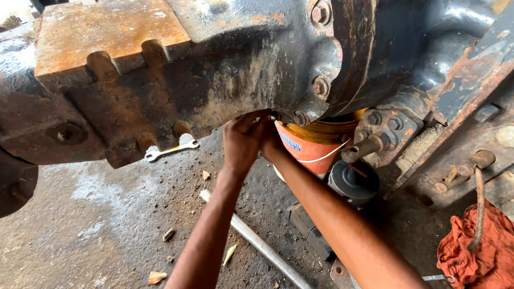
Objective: The person uses a wrench and their hands to loosen and remove a bolt from a large tractor component, then wipes the area and works on a small fitting.
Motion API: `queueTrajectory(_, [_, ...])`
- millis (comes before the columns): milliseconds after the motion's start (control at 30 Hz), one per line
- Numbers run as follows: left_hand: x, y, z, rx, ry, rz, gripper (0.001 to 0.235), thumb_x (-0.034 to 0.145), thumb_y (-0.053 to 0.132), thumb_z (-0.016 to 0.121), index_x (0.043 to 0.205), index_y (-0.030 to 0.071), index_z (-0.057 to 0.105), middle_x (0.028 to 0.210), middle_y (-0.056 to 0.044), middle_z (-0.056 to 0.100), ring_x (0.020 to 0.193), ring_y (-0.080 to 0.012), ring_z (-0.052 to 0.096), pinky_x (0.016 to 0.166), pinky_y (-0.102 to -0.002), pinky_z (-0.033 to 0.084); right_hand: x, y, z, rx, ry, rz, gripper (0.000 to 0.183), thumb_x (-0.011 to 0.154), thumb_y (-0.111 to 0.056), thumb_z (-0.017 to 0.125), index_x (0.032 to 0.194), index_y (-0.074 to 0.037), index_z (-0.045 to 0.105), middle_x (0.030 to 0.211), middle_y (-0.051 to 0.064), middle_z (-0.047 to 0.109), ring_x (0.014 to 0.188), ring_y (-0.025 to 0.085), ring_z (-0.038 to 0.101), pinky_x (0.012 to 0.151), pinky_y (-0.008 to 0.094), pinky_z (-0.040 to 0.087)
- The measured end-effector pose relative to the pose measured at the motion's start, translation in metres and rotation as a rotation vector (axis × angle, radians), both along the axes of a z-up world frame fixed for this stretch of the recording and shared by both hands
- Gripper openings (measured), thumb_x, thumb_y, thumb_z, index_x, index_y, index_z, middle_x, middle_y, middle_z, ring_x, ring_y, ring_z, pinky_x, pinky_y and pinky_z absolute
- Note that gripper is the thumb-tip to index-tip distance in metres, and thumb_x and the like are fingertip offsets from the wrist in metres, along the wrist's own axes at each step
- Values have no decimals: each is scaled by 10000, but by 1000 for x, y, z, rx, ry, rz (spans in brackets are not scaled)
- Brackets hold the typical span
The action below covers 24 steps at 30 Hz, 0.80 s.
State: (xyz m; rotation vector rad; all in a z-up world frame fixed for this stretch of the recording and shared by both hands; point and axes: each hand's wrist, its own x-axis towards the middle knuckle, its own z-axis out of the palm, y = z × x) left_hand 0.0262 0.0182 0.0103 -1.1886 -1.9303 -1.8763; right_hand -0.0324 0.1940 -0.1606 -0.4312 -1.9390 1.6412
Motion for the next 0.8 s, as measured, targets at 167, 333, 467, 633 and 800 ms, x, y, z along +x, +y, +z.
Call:
queueTrajectory(167, [12, -6, 3, -36, 467, 314, 175, 846, 111, 754, 1008, 113, 820, 988, -67, 803, 887, -271, 730, 790, -397, 532, 0, 11, -15, -126, 125, 116, 281, 1090, -260, 413, 1204, -37, 541, 1072, 100, 638, 977, 212, 631, 851, 370, 533])
queueTrajectory(333, [1, 2, -10, 29, -65, 23, 172, 952, 179, 748, 1093, 94, 799, 940, -63, 789, 757, -161, 680, 681, -323, 544, 110, -45, 45, 931, -168, -144, 281, 1033, -215, 634, 1209, -4, 577, 815, 133, 645, 760, 324, 688, 670, 433, 519])
queueTrajectory(467, [-12, 7, -16, 88, -532, -418, 282, 983, 161, 617, 1176, -14, 727, 880, -67, 747, 719, -126, 667, 641, -306, 545, 229, -82, 175, -22, -264, 173, 324, 900, -247, 645, 1203, -133, 660, 651, -43, 559, 495, 86, 504, 426, 293, 408])
queueTrajectory(633, [-21, 2, -9, 107, -679, -562, 334, 1010, 152, 581, 1244, -65, 676, 923, -83, 730, 752, -152, 687, 697, -314, 567, 230, -98, 256, -424, -246, 366, 252, 995, -265, 688, 1040, -30, 608, 530, -33, 470, 414, 68, 401, 364, 261, 276])
queueTrajectory(800, [-33, -7, -22, 108, -728, -673, 360, 1023, 141, 576, 1286, -93, 649, 960, -102, 728, 813, -179, 694, 781, -343, 587, 236, -108, 255, -43, -402, 358, 332, 980, -381, 593, 1079, -81, 693, 477, -7, 490, 402, 78, 411, 405, 261, 343])
